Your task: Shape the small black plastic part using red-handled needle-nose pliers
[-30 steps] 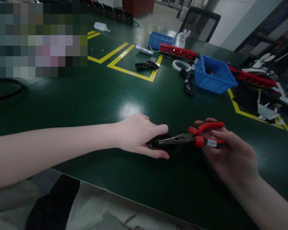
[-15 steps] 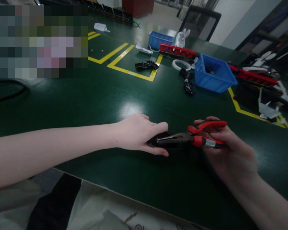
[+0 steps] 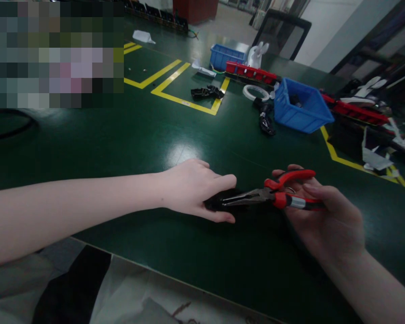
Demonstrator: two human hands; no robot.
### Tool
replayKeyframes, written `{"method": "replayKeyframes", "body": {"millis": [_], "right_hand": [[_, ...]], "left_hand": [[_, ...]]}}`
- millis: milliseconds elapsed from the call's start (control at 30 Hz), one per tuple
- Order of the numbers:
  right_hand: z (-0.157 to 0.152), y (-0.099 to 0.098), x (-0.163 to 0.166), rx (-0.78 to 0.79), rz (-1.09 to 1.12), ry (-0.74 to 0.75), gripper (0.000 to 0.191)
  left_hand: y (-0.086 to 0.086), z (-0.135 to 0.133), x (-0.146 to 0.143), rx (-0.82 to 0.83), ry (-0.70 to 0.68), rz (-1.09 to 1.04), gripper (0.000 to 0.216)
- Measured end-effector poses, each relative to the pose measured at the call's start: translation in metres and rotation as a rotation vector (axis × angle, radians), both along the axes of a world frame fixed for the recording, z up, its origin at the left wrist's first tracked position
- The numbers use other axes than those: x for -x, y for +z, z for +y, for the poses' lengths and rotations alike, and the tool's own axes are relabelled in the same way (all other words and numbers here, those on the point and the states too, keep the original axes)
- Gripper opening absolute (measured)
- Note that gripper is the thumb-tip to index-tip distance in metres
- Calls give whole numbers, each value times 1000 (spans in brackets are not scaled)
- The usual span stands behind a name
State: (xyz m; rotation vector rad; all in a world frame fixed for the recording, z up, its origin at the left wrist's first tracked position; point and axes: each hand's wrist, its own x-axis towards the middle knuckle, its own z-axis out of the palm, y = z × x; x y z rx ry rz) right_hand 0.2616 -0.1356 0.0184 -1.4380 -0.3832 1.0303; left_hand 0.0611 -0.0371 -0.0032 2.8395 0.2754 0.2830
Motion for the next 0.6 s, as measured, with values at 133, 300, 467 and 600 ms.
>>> {"method": "replayKeyframes", "body": {"millis": [133,300,467,600], "right_hand": [[-1,1,-1,-5,-8,-10,38],[-1,0,0,-12,-25,13,39],[-1,0,1,-2,-15,-1,42],[-1,-1,2,-3,-8,17,40]], "left_hand": [[0,0,1,-6,17,0,40],[1,0,1,-10,14,1,40],[1,0,0,-18,31,14,41],[1,-1,0,-18,37,19,41]]}}
